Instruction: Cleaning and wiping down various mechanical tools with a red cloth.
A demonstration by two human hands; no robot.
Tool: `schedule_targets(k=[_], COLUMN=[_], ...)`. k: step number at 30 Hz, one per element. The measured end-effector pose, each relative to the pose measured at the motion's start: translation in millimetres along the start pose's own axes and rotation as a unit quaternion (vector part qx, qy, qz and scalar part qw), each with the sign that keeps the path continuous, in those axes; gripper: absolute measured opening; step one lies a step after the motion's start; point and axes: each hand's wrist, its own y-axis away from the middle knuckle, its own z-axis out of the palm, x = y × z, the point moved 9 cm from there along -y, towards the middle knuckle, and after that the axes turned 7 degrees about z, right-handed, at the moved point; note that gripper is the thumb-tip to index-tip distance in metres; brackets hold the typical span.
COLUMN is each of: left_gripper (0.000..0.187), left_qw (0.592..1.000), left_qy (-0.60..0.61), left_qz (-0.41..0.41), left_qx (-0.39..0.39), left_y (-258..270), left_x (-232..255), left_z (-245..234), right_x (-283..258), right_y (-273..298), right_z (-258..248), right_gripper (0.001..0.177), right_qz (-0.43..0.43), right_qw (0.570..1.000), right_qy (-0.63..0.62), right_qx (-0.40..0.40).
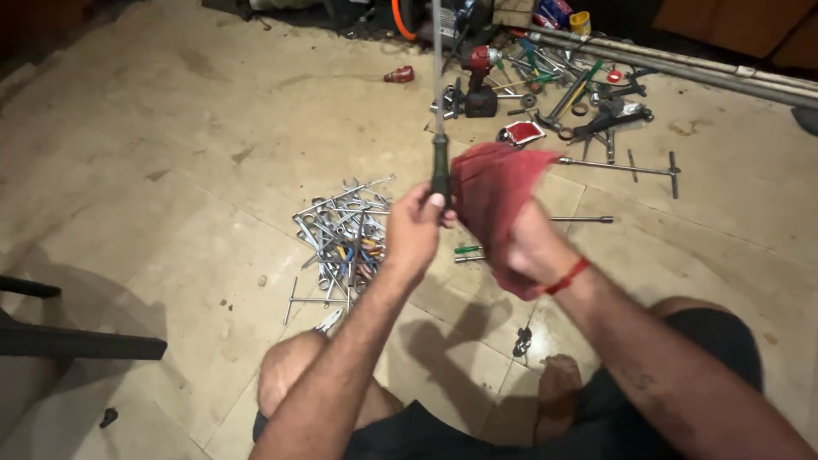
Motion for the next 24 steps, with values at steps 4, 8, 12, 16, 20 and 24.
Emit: schedule_targets(k=[4,8,12,16,20,24], left_gripper=[0.03,0.023,0.02,0.025,0.042,0.067], left_qw=[0.97,0.885,0.827,0.922,0.995,0.992], left_qy=[-0.205,-0.451,-0.547,-0.359,-0.068,0.042], left_qz=[0.133,0.114,0.127,0.145,0.059,-0.083], left_qx=[0.01,-0.023,-0.026,0.034,-0.032,-0.085], left_y=[17.0,23.5,21.2,-5.0,-32.7,-20.8], left_x=[49.2,103.3,118.8,87.0,15.1,3.2], left_z=[11.9,18.2,-1.9,-44.6,-52.0,-27.5], right_x=[3.4,-11.5,5.6,16.4,23.0,20.9], right_y=[0.0,5.5,-13.9,-22.6,-8.4,-7.5], right_z=[38.2,59.0,28.1,3.2,48.6,43.2], right_gripper=[0.025,0.023,0.02,0.02,0.012,0.029], right_qz=[-0.074,-0.15,-0.13,-0.121,-0.077,-0.059], right_qw=[0.993,0.978,0.981,0.984,0.989,0.997], right_qy=[0.087,0.14,0.145,0.132,0.034,0.054], right_qx=[-0.003,-0.025,0.006,0.026,-0.122,-0.007])
